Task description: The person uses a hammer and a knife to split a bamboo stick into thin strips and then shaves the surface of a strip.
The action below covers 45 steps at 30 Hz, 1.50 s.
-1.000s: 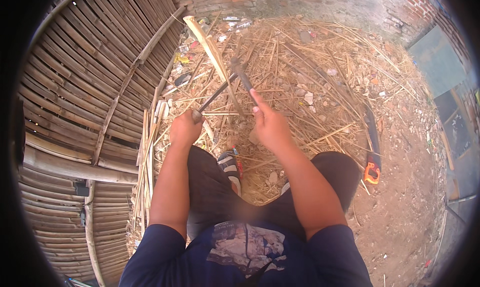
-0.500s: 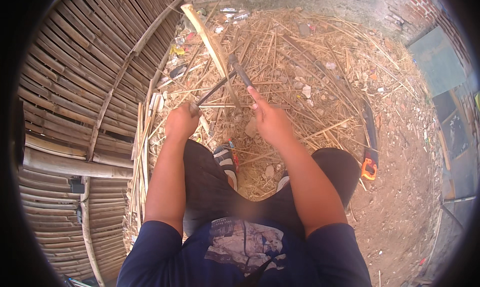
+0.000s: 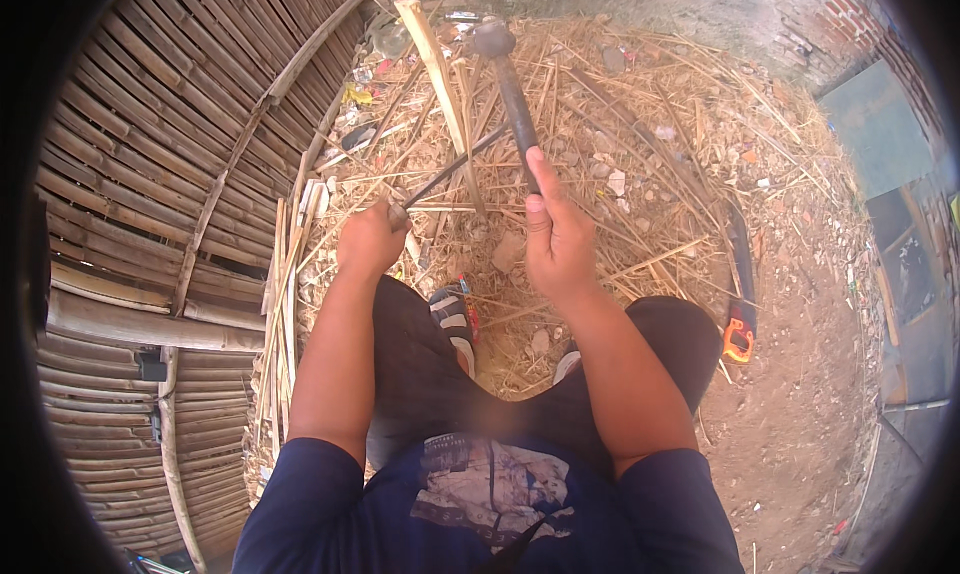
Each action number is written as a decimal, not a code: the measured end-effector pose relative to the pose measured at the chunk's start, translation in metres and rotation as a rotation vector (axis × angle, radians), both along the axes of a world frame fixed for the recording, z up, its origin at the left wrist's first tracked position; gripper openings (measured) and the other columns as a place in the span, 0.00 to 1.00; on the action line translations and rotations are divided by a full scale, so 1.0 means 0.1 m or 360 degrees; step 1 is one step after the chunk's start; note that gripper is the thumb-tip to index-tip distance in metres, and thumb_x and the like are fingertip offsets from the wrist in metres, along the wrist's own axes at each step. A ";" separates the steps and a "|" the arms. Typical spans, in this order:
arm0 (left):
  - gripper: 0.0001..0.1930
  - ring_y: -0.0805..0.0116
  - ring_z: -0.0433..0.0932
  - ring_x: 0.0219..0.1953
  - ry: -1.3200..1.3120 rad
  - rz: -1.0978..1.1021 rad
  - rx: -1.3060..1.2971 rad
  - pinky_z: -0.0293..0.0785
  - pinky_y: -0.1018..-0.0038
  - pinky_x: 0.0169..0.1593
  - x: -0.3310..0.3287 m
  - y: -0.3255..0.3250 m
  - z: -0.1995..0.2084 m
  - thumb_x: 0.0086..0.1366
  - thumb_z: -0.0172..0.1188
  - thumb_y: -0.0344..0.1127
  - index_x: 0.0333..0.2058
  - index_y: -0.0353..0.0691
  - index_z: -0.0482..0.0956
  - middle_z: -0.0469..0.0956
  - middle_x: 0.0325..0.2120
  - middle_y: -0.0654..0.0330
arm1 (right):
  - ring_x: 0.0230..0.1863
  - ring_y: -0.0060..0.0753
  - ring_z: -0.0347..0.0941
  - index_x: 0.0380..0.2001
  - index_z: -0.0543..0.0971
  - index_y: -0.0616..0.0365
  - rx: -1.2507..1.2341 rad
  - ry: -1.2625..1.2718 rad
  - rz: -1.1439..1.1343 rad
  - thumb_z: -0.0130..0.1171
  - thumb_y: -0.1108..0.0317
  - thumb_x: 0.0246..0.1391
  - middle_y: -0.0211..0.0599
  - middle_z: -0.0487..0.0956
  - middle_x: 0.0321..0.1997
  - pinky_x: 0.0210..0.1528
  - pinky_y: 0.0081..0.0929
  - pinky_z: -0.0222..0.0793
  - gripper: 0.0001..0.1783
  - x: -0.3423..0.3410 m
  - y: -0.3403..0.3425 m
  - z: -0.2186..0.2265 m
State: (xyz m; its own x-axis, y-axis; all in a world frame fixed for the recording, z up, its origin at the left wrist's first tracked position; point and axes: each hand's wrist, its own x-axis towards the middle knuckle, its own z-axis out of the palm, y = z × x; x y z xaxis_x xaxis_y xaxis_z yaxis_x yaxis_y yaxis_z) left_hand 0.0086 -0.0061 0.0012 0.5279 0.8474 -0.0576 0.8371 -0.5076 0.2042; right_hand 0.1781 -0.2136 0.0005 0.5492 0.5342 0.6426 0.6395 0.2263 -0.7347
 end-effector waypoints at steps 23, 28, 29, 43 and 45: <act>0.18 0.46 0.84 0.44 0.0060 0.0015 -0.0034 0.80 0.55 0.48 -0.01 -0.01 0.05 0.63 0.67 0.49 0.41 0.39 0.82 0.85 0.38 0.46 | 0.24 0.16 0.62 0.69 0.68 0.54 0.0010 0.0064 -0.0092 0.49 0.68 0.72 0.28 0.72 0.26 0.28 0.22 0.61 0.25 0.08 0.03 -0.12; 0.18 0.46 0.84 0.44 0.0053 -0.0036 0.0006 0.79 0.55 0.48 -0.04 0.04 -0.04 0.62 0.67 0.48 0.41 0.39 0.83 0.85 0.39 0.46 | 0.23 0.19 0.64 0.69 0.69 0.53 0.0040 -0.0009 -0.0064 0.49 0.68 0.72 0.30 0.74 0.25 0.28 0.23 0.63 0.25 0.08 -0.01 -0.09; 0.18 0.46 0.84 0.44 0.0060 -0.0031 -0.0002 0.79 0.55 0.48 -0.05 0.03 -0.03 0.62 0.67 0.48 0.41 0.40 0.83 0.85 0.39 0.47 | 0.22 0.21 0.66 0.69 0.69 0.52 0.0016 -0.0029 -0.0067 0.49 0.68 0.71 0.31 0.75 0.25 0.28 0.24 0.64 0.25 0.08 -0.01 -0.10; 0.24 0.45 0.82 0.46 0.0110 -0.0019 -0.0075 0.78 0.54 0.51 -0.06 0.12 -0.06 0.62 0.67 0.52 0.49 0.40 0.80 0.84 0.41 0.45 | 0.21 0.31 0.72 0.69 0.69 0.29 -0.0573 0.0209 -0.0156 0.50 0.61 0.72 0.40 0.81 0.28 0.30 0.32 0.70 0.25 -0.01 0.21 -0.46; 0.25 0.45 0.82 0.47 0.0152 0.0006 -0.0108 0.78 0.54 0.51 -0.05 0.09 -0.03 0.62 0.67 0.52 0.50 0.40 0.79 0.84 0.41 0.45 | 0.22 0.29 0.72 0.70 0.68 0.32 -0.0315 0.0099 -0.0178 0.49 0.61 0.72 0.42 0.81 0.30 0.30 0.30 0.69 0.25 -0.02 0.16 -0.30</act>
State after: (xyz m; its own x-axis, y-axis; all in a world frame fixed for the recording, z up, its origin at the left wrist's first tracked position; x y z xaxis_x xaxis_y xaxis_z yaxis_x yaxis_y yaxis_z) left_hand 0.0040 0.0032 -0.0019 0.5140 0.8419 -0.1646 0.8563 -0.4921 0.1569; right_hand 0.1762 -0.1976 -0.0294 0.6476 0.5799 0.4943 0.6045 0.0039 -0.7966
